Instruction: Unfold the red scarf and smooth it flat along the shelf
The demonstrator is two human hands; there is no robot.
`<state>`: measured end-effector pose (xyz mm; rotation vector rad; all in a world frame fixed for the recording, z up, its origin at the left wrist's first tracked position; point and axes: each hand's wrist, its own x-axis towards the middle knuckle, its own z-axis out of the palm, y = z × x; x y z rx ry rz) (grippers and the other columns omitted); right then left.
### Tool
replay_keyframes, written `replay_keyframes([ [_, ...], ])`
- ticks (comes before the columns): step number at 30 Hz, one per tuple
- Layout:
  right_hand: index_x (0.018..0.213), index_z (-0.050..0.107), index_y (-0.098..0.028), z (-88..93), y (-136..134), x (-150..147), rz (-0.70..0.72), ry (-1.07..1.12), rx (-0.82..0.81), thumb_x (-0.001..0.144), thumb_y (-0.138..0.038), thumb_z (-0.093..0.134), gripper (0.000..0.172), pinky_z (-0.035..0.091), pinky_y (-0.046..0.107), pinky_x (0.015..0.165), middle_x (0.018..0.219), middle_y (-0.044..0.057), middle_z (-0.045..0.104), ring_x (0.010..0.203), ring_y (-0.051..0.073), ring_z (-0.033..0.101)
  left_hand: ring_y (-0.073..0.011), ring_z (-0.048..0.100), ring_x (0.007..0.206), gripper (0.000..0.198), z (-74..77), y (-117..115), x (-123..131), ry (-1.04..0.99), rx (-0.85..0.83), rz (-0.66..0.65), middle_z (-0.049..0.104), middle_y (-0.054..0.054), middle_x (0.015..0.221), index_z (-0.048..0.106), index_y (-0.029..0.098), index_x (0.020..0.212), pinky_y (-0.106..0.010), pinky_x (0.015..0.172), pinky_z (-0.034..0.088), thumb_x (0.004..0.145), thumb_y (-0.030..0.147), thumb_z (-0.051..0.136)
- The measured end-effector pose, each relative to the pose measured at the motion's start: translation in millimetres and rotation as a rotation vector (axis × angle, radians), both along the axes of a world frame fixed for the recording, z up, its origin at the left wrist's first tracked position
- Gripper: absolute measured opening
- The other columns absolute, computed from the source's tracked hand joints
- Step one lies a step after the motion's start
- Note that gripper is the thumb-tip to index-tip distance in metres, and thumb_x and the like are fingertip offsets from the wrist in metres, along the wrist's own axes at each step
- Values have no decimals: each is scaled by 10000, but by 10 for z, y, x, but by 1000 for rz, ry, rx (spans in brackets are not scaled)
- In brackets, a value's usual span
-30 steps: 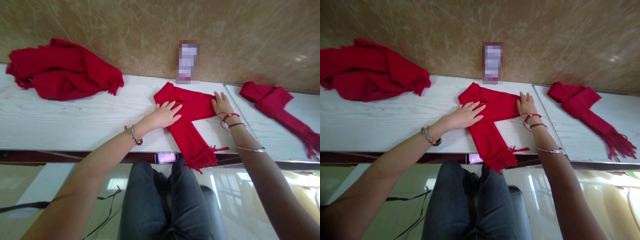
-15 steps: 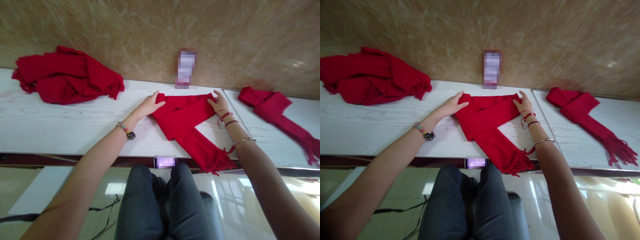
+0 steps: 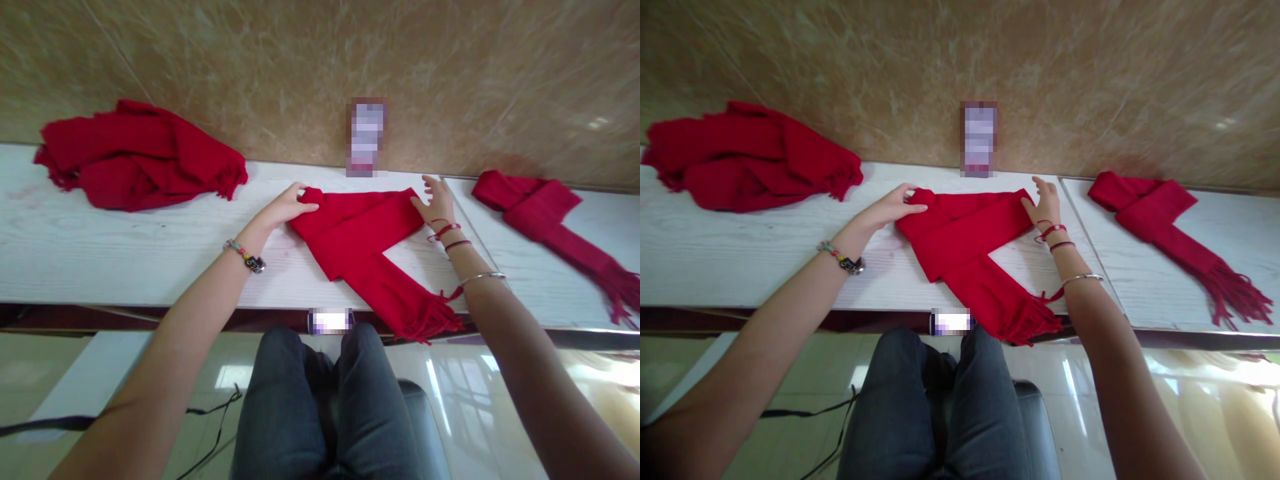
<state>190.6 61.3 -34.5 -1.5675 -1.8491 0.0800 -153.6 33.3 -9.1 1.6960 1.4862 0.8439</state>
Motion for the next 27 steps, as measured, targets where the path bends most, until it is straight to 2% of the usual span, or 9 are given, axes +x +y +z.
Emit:
replay_keyframes([
  [2,1397,407,-159,102,-167,-171,132,-177,98,859,-461,446,619,403,551,986,1367,191,455,1248,338,437,-261,482,1222,693,-33,4,20,203,196,4,509,-158,1314,352,153,1374,-442,1032,374,759,265,649],
  [5,1439,357,-224,182,-408,-466,445,-398,89,894,-523,375,622,303,560,1061,1475,128,348,1365,321,281,-285,194,1403,688,-47,-66,84,459,416,-142,232,-148,1515,298,196,1428,-437,1128,207,828,364,588],
  [7,1447,341,-244,169,-517,-620,607,-517,10,912,-535,333,609,274,576,1062,1502,104,316,1384,318,243,-304,65,1429,644,-61,-127,128,596,387,-269,115,-120,1557,304,210,1434,-461,1137,157,868,430,519],
  [10,1440,348,-266,101,-575,-714,679,-616,-78,951,-473,259,539,240,596,1059,1504,83,322,1385,302,250,-330,-8,1428,593,-115,-156,149,737,281,-366,55,-87,1573,335,232,1425,-506,1126,127,900,495,426],
  [14,1432,365,-241,64,-542,-664,674,-632,-74,960,-426,255,518,239,568,1071,1504,79,316,1385,282,258,-316,95,1421,552,-108,-115,124,729,341,-356,153,-87,1554,408,231,1387,-479,1122,160,905,499,405],
  [18,1425,380,-204,83,-494,-595,591,-636,-80,958,-430,266,531,255,546,1076,1499,96,325,1383,280,266,-232,448,1229,439,126,-261,189,589,556,-353,486,-119,1318,551,176,1262,-380,1057,317,903,405,447],
  [21,1428,373,-217,68,-440,-558,513,-655,-90,963,-416,255,520,261,544,1075,1493,92,339,1381,274,274,-203,541,1083,388,279,-497,325,543,628,-640,576,-81,1176,608,219,1189,-350,981,393,848,399,557],
  [23,1433,361,-234,45,-380,-523,487,-658,-92,965,-407,246,512,269,543,1072,1490,83,346,1379,266,280,-208,538,1091,423,294,-617,412,560,638,-816,587,-75,1177,619,239,1177,-338,974,399,787,400,648],
  [27,1431,362,-241,-3,-215,-388,410,-616,-101,963,-409,244,512,274,559,1065,1482,82,363,1372,265,295,-199,496,1189,412,192,-630,469,675,655,-871,549,-61,1295,587,281,1229,-336,1008,376,819,270,618],
])
